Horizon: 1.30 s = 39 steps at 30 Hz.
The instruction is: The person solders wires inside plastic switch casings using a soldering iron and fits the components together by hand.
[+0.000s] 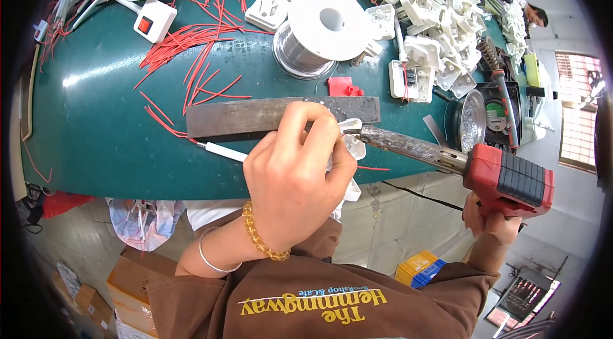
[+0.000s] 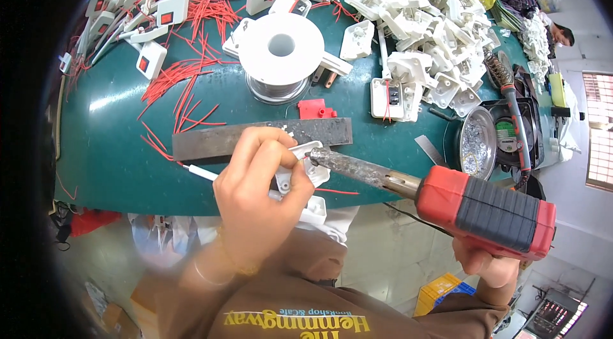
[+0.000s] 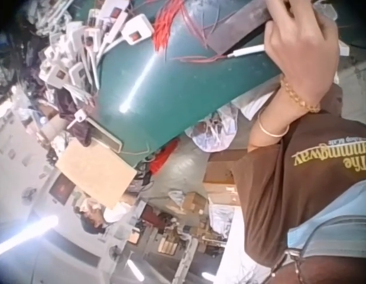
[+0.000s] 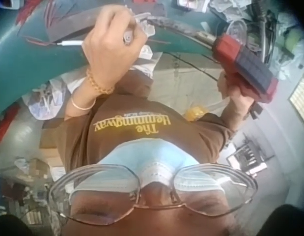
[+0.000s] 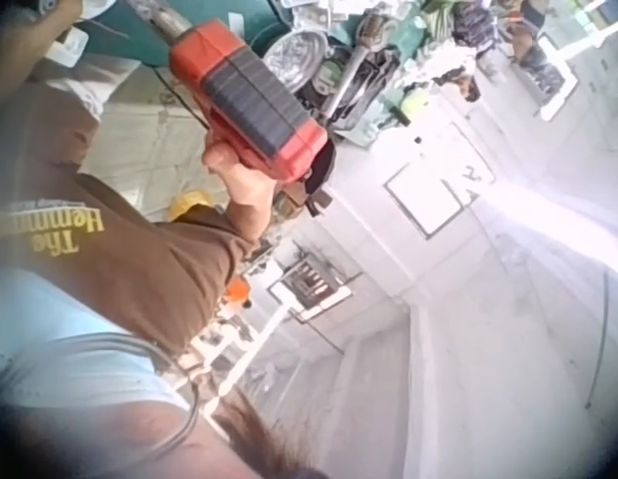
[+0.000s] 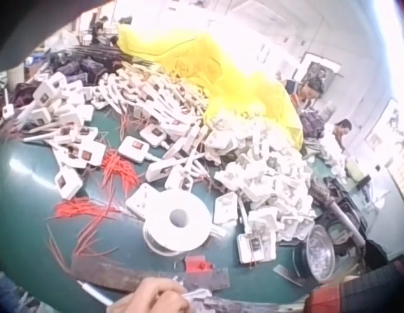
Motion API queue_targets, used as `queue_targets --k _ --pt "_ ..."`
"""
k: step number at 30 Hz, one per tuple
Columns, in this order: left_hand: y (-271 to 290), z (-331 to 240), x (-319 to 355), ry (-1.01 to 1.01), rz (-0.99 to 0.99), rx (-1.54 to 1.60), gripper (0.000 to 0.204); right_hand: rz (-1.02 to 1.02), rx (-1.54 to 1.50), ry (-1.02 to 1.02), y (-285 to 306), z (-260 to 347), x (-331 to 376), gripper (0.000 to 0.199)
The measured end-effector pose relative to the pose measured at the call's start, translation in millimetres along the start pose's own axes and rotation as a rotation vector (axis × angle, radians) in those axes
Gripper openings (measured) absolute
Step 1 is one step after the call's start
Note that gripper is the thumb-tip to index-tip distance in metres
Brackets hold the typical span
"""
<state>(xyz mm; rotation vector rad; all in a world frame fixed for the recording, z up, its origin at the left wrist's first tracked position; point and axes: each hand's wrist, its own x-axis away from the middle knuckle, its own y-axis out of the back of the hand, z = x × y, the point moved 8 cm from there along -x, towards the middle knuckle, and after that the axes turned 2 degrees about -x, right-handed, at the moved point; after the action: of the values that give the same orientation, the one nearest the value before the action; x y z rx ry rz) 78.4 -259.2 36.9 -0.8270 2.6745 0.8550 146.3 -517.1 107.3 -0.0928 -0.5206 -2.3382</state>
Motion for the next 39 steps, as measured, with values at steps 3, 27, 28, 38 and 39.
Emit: queue_targets --k 3,27,28,38,39 --pt "0 0 0 -0.009 -0.009 -0.003 0.018 0.086 -0.006 -0.035 -5 5 -8 0.080" --pt "0 -2 0 0.005 0.019 0.011 0.017 -0.067 -0.276 0.133 6 -9 23 0.068" --pt "-1 -1 0 -0.011 -0.001 0.017 0.018 -0.073 -0.282 0.134 -4 -18 24 0.068" --pt "0 -4 -5 -0.022 0.056 0.023 0.015 -0.710 0.363 0.202 -93 -31 -24 0.030" --pt "-1 -5 -5 -0.009 0.071 0.030 0.013 -0.656 0.255 0.094 -99 -45 -22 0.029"
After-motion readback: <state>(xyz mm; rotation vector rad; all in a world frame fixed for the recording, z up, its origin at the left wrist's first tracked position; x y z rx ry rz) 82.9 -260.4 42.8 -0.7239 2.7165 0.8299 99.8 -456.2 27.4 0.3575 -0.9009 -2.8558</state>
